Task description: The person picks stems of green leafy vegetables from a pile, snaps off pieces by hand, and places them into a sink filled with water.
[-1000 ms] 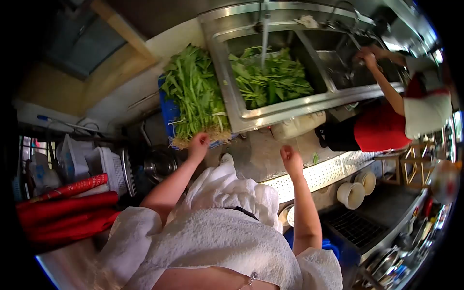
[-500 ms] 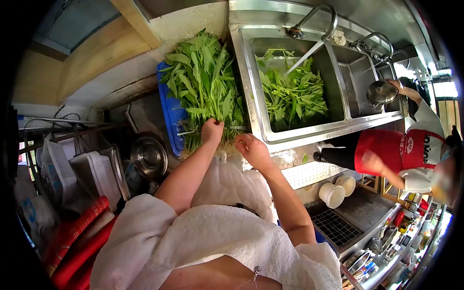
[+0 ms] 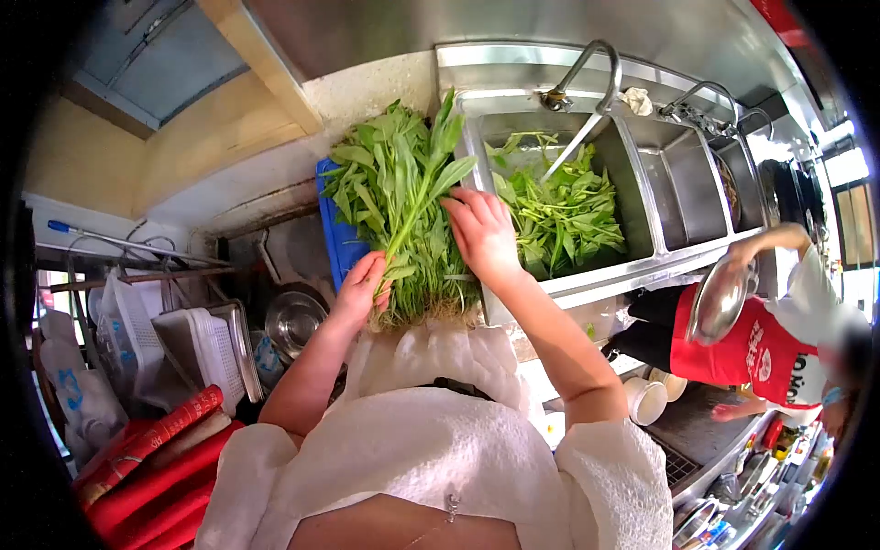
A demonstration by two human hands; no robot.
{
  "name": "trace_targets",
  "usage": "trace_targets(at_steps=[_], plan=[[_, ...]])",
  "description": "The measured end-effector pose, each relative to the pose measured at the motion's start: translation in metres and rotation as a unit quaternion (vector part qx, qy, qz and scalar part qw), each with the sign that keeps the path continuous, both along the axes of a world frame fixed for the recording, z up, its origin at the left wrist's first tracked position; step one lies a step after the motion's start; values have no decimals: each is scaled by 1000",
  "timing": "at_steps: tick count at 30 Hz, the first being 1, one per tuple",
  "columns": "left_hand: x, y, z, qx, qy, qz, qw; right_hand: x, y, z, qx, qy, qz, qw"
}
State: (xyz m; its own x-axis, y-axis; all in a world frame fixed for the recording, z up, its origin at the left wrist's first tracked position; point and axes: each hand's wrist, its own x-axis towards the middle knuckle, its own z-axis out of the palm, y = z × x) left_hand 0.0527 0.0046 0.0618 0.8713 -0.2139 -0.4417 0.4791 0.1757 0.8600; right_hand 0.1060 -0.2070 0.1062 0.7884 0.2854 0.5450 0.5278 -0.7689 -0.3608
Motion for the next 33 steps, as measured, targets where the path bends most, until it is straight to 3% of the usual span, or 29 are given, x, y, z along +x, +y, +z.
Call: trace_targets(at_steps=[2,4,9,11,12,14,16,19,22,25,26,27,28,30,32,33], plan=[[5,-3,10,13,-6,-23,1000,15,-4,14,-80,-72,36,994],[10,-8,18,63,-33,-51,996,25,-18,10,-158,-57,84,982],[28,-21,15,123,-96,-96,983,37,-48,-3,-193,-19,113,975],[38,-24,1,210,-225,-141,941,37,-59,-6,-200,41,101,974],[43,-24,0,210,-224,-145,940,37,-65,-8,-199,43,98,974],[51,-22,-2,229,-111,-182,950,35,-75,-13,-154,76,47,984],[56,-29,0,225,-91,-177,954,28,-82,-21,-136,97,41,985],[64,-39,-7,284,-175,-198,922,22,-89,-20,-44,190,103,975],[67,-54,-4,318,-253,-205,890,19,-95,-32,-30,216,66,974],[68,-68,-5,301,-220,-207,905,39,-126,-75,236,307,-60,920],[69,-69,-5,300,-222,-208,904,49,-137,-77,363,296,-212,858],[69,-70,-5,297,-210,-204,909,60,-169,-98,244,263,-239,902],[69,-71,-5,294,-198,-201,913,53,-163,-69,42,198,-329,923],[70,-77,-5,301,-203,-202,909,44,-146,-49,-71,-20,-284,956],[70,-88,-4,306,-209,-206,905,27,-111,-26,-59,-2,-71,996],[72,-95,-2,307,-233,-225,895,15,-92,-22,-110,-3,-1,994]])
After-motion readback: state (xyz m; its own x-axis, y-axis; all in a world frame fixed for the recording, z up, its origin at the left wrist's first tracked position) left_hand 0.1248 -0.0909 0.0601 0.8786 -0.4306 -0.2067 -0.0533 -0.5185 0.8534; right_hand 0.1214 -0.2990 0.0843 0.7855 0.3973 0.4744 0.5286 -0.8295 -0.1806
